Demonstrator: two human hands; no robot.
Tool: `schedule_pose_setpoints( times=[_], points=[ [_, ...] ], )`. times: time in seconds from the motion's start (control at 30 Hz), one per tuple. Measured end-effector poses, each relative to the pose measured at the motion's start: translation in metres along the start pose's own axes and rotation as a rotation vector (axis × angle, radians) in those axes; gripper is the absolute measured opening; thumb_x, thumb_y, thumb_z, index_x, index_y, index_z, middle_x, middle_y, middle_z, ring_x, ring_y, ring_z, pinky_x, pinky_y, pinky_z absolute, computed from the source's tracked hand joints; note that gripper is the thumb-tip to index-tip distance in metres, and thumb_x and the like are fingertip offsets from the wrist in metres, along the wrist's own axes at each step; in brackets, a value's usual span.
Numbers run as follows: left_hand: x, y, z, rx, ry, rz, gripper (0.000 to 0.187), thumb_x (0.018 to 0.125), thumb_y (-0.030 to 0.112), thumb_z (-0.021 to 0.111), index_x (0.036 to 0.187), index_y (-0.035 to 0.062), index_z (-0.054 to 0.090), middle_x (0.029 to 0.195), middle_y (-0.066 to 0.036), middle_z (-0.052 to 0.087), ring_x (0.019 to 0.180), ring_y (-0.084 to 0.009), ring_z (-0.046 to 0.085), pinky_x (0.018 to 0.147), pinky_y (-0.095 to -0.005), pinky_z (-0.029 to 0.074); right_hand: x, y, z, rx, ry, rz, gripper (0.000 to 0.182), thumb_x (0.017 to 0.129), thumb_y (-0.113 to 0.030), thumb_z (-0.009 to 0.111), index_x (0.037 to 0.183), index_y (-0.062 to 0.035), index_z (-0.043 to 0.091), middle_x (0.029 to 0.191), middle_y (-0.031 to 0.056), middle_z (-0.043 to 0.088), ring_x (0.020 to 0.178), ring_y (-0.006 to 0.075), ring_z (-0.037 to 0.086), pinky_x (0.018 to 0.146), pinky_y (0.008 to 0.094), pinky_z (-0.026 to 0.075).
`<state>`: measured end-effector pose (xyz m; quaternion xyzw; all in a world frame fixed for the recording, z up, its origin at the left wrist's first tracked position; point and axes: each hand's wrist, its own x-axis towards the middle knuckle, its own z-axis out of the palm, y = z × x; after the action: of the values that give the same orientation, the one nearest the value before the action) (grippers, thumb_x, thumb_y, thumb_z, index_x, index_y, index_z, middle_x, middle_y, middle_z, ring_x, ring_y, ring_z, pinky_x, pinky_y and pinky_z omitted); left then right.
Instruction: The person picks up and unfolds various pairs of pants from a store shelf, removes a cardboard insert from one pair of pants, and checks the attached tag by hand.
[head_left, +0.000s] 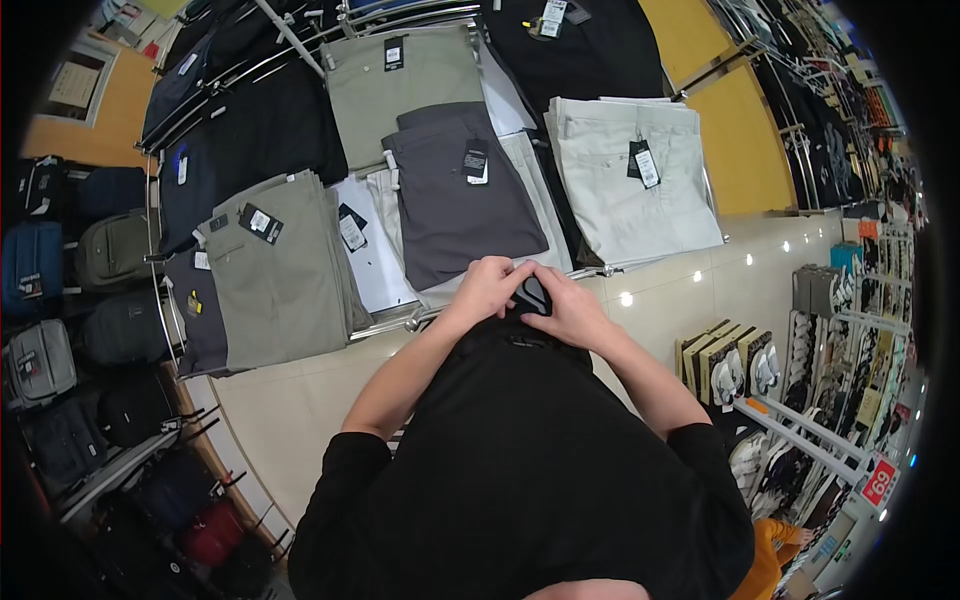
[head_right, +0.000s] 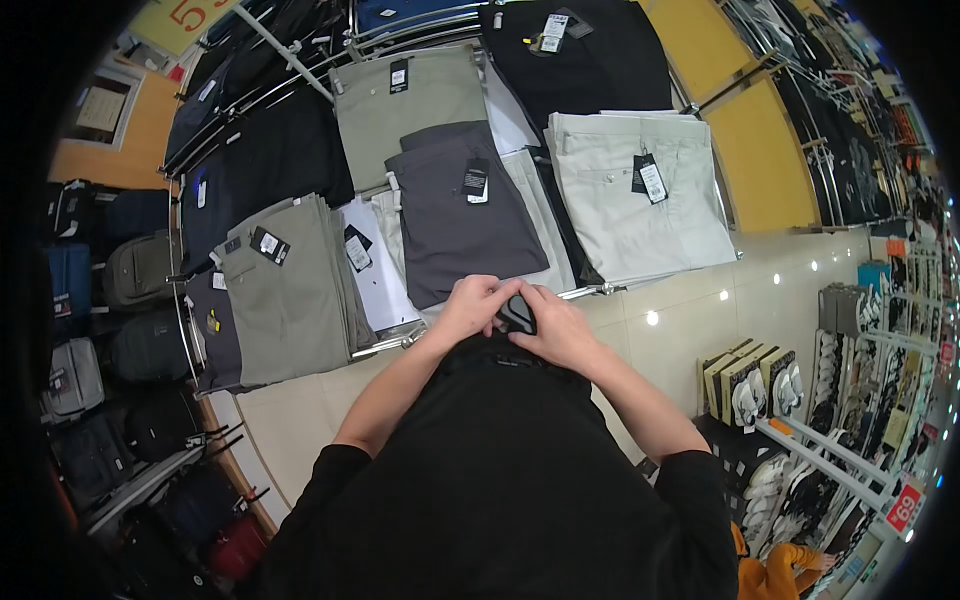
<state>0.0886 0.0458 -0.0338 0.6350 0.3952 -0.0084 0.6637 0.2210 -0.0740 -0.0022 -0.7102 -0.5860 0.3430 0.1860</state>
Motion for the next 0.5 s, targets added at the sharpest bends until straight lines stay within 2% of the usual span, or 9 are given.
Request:
schedule_pose_setpoints(
  times=[0.1,0.17,0.23,0.27,0.3,0.37,0.4,0.43,0.5],
  points=[
    [0.003,-0.001,0.002,-0.001,-0.048,0.066,0.045,0.087,0.04,0.056,0.076,-0.0034,0.063,0.054,-0.009,0.059,0.042,-0.0135,0.057,0.041,-0.0269,0.042,-0.016,0.026,-0.004,0.026,0.04,-0.004,0.073,0.072,-0.022,0.07,0.133,-0.0035,0.035,0.106,0.0189,0.057,0.094,0.034,0.058,0.08,0.0384,0.047],
    [0.007,-0.018,-0.002,0.022,-0.014,0.065,0.043,0.087,0.041,0.055,0.079,-0.0007,0.064,0.055,-0.008,0.06,0.045,-0.0146,0.057,0.046,-0.0285,0.045,-0.038,0.066,0.0,0.023,0.035,0.245,0.068,0.075,-0.02,0.066,0.133,-0.0039,0.035,0.102,0.0161,0.059,0.081,0.0288,0.062,0.07,0.0369,0.05],
    [0.011,-0.04,-0.012,0.113,0.083,0.135,0.041,0.087,0.041,0.055,0.081,0.0009,0.065,0.057,-0.009,0.061,0.052,-0.0179,0.061,0.053,-0.0311,0.046,-0.058,0.081,-0.005,0.327,-0.285,0.672,0.063,0.079,-0.02,0.061,0.134,-0.0047,0.034,0.099,0.0127,0.059,0.07,0.0219,0.064,0.059,0.0325,0.052],
    [0.008,-0.046,-0.019,0.114,0.086,0.085,0.041,0.087,0.041,0.054,0.081,0.0019,0.064,0.059,-0.01,0.062,0.059,-0.0212,0.064,0.058,-0.0327,0.047,-0.073,0.096,0.002,0.428,-0.428,0.758,0.061,0.08,-0.022,0.06,0.134,-0.0067,0.036,0.095,0.0103,0.059,0.066,0.0188,0.063,0.056,0.0307,0.052],
    [0.007,-0.05,-0.025,0.113,0.09,0.092,0.041,0.087,0.041,0.054,0.081,0.0019,0.064,0.059,-0.01,0.062,0.059,-0.0212,0.064,0.058,-0.0327,0.047,-0.087,0.109,0.011,0.525,-0.574,0.839,0.059,0.08,-0.024,0.06,0.133,-0.0087,0.038,0.091,0.008,0.059,0.062,0.0157,0.062,0.053,0.0289,0.052],
    [0.004,-0.064,-0.034,0.205,0.15,0.054,0.042,0.087,0.042,0.052,0.08,0.0021,0.063,0.06,-0.01,0.063,0.063,-0.0221,0.065,0.06,-0.0328,0.047,-0.107,0.106,0.018,0.766,-0.696,0.907,0.056,0.081,-0.022,0.059,0.133,-0.0111,0.039,0.091,0.0062,0.059,0.064,0.0147,0.061,0.056,0.0281,0.054],
    [0.003,-0.069,-0.036,0.215,0.175,0.073,0.043,0.088,0.043,0.051,0.079,0.0025,0.063,0.06,-0.01,0.063,0.062,-0.0223,0.065,0.061,-0.0331,0.047,-0.105,0.096,0.016,0.777,-0.685,0.891,0.057,0.08,-0.02,0.06,0.132,-0.0109,0.04,0.092,0.0053,0.06,0.066,0.0133,0.061,0.057,0.0272,0.053],
    [0.004,-0.074,-0.038,0.21,0.181,0.073,0.043,0.088,0.043,0.051,0.079,0.0025,0.063,0.06,-0.01,0.063,0.062,-0.0223,0.065,0.061,-0.0331,0.047,-0.103,0.099,0.018,0.769,-0.688,0.889,0.057,0.08,-0.02,0.06,0.132,-0.0109,0.04,0.092,0.0053,0.06,0.066,0.0133,0.061,0.057,0.0272,0.053],
    [0.005,-0.084,-0.039,0.192,0.149,0.033,0.042,0.087,0.042,0.051,0.082,0.0025,0.064,0.061,-0.01,0.063,0.062,-0.0223,0.064,0.062,-0.0332,0.047,-0.098,0.108,0.028,0.584,-0.758,0.712,0.056,0.079,-0.021,0.06,0.132,-0.0107,0.042,0.093,0.0048,0.059,0.068,0.0118,0.059,0.058,0.0258,0.052]
  ],
)
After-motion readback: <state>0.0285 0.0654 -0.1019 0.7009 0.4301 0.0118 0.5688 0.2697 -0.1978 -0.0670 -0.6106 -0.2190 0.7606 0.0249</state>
